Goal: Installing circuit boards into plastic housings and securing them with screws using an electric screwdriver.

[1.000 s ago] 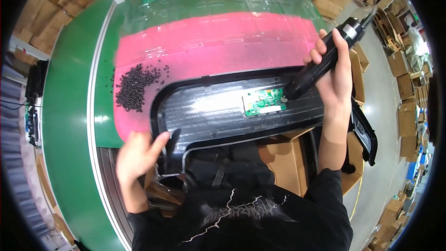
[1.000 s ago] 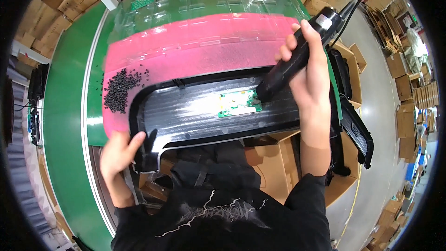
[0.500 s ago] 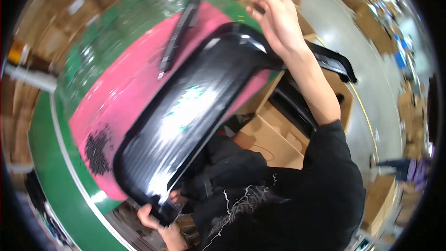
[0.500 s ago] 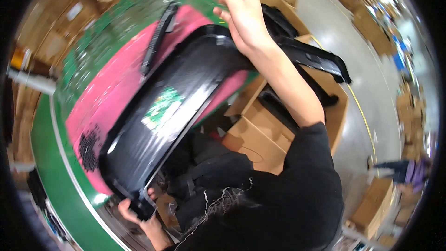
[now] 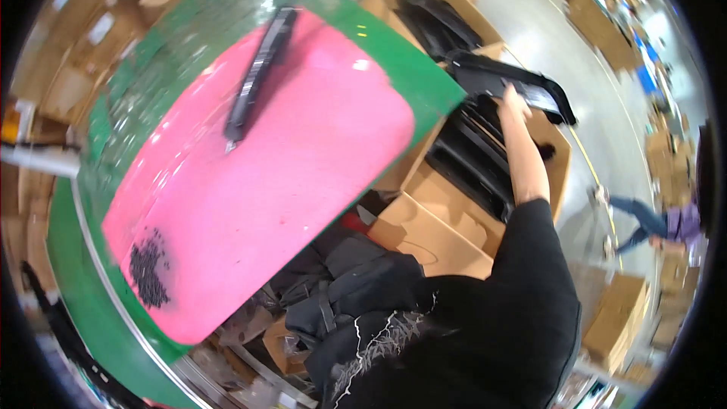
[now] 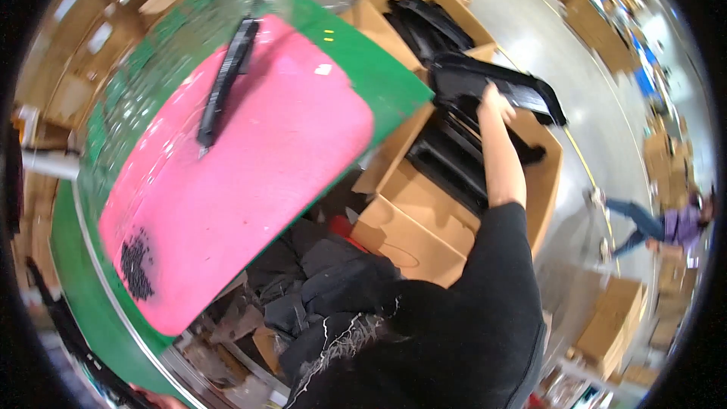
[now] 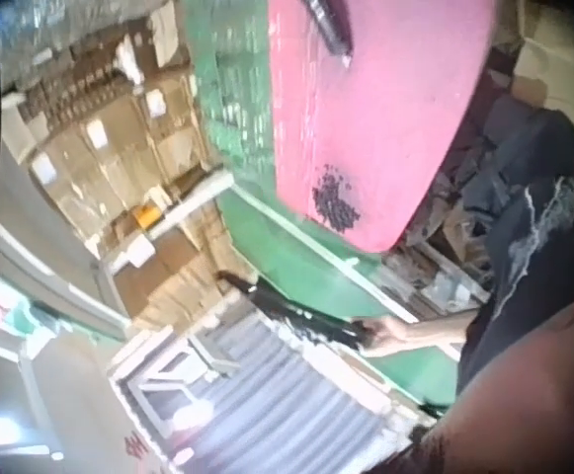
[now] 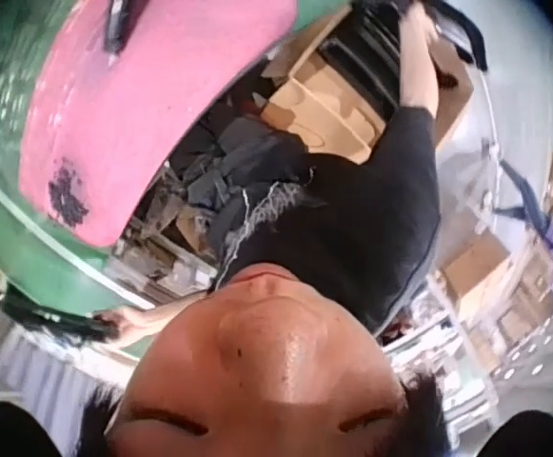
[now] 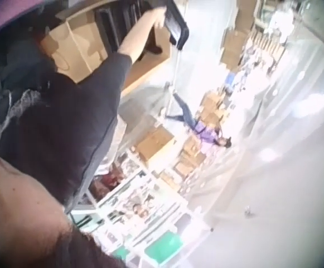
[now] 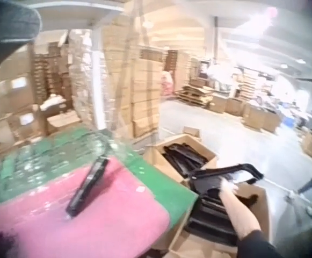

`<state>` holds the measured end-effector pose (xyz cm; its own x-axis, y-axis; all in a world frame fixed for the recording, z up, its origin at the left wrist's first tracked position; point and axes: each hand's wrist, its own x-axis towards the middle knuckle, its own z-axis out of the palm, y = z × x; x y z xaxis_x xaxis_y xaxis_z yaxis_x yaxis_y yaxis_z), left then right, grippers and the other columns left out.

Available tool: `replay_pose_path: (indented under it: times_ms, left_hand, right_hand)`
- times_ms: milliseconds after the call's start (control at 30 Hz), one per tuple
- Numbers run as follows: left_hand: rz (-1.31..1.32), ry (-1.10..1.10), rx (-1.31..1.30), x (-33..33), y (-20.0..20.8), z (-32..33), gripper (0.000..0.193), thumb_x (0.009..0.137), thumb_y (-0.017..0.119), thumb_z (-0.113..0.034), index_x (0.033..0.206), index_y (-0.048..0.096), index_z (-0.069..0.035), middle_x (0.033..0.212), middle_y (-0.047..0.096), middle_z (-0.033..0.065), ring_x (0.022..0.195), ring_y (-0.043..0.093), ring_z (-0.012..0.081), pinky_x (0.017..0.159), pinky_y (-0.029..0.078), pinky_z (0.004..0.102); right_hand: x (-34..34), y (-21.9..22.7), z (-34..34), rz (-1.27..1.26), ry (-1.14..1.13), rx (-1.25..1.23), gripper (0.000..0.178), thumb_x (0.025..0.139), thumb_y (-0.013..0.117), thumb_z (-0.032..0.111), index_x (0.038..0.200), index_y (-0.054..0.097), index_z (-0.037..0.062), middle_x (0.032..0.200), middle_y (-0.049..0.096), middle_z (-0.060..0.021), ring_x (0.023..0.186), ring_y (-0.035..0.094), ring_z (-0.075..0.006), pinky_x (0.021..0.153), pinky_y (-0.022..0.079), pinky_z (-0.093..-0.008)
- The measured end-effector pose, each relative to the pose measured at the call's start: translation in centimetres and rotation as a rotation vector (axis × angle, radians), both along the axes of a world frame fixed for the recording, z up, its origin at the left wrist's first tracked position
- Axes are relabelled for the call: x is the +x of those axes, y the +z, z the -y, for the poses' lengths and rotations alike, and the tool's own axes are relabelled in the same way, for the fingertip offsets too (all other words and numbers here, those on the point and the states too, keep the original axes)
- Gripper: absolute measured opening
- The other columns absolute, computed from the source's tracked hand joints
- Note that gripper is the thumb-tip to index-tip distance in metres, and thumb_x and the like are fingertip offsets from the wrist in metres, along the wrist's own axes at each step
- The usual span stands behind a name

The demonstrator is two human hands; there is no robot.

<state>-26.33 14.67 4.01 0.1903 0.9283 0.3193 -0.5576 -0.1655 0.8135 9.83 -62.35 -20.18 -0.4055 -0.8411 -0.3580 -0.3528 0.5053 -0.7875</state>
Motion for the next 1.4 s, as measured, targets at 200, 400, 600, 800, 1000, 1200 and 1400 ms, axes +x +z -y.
replay_pose_path:
  times_ms: [200,400,600,800,1000,1200,1400]
  left_hand:
    - [0.553,-0.392,-0.480,-8.5,-5.6,-13.9,0.071,0.076,0.051,0.001,0.141,0.022,0.007,0.143,0.032,0.0241,0.132,0.035,0.0337,0.106,0.039,0.0423]
    - [0.514,-0.231,-0.439,-10.0,-10.7,-20.1,0.058,0.087,0.050,-0.015,0.136,0.030,0.008,0.139,0.040,0.0209,0.125,0.045,0.0311,0.101,0.042,0.0356]
    - [0.176,-0.490,-0.574,-1.9,-6.9,-11.0,0.051,0.094,0.044,-0.020,0.135,0.032,0.007,0.136,0.044,0.0189,0.123,0.046,0.0298,0.100,0.043,0.0356]
    - [-0.478,-0.592,-0.035,6.5,-4.9,-2.9,0.036,0.093,0.046,-0.022,0.116,0.052,0.005,0.095,0.062,0.0116,0.084,0.060,0.0187,0.072,0.047,0.0270]
    - [-0.546,-1.127,0.279,15.5,-3.5,9.8,0.028,0.088,0.054,-0.007,0.115,0.054,0.001,0.071,0.062,0.0029,0.068,0.060,0.0108,0.067,0.048,0.0267]
    - [-0.595,-1.257,0.328,18.1,-1.9,13.7,0.043,0.077,0.060,0.000,0.119,0.052,-0.003,0.059,0.042,-0.0025,0.056,0.041,0.0059,0.054,0.035,0.0218]
    - [-0.733,-0.844,0.446,16.6,-4.7,8.4,0.021,0.069,0.053,0.010,0.084,0.062,-0.002,0.060,0.040,-0.0010,0.048,0.032,0.0040,0.045,0.025,0.0224]
  right_hand:
    - [-4.5,-8.2,6.7,0.397,0.762,0.258,0.063,0.077,0.067,0.053,0.125,0.051,0.0157,0.125,0.058,-0.0042,0.105,0.060,-0.0212,0.070,0.044,-0.0350]
    - [-2.2,-9.8,9.1,0.268,0.856,0.235,0.039,0.091,0.050,0.045,0.090,0.064,0.0075,0.081,0.070,-0.0036,0.053,0.061,-0.0109,0.037,0.042,-0.0192]
    - [-4.8,-4.5,13.1,0.556,0.875,0.347,0.023,0.086,0.059,0.027,0.083,0.058,0.0050,0.068,0.059,-0.0036,0.049,0.049,-0.0094,0.045,0.045,-0.0187]
    - [-10.0,9.9,10.1,1.121,1.310,0.093,0.015,0.087,0.058,0.017,0.090,0.055,0.0025,0.073,0.052,-0.0027,0.061,0.047,-0.0104,0.056,0.046,-0.0212]
    - [-14.1,21.7,-22.9,0.868,1.020,-0.088,0.019,0.093,0.053,0.019,0.077,0.051,0.0090,0.063,0.038,0.0038,0.054,0.033,-0.0072,0.046,0.027,-0.0233]
    - [-18.4,18.2,-34.0,0.707,1.821,0.282,0.020,0.093,0.055,0.018,0.078,0.045,0.0077,0.059,0.047,-0.0016,0.043,0.038,-0.0087,0.041,0.030,-0.0241]
    - [-17.1,20.4,-39.0,0.304,2.416,0.750,0.025,0.087,0.059,0.001,0.109,0.046,-0.0004,0.072,0.057,-0.0047,0.056,0.055,-0.0093,0.050,0.044,-0.0217]
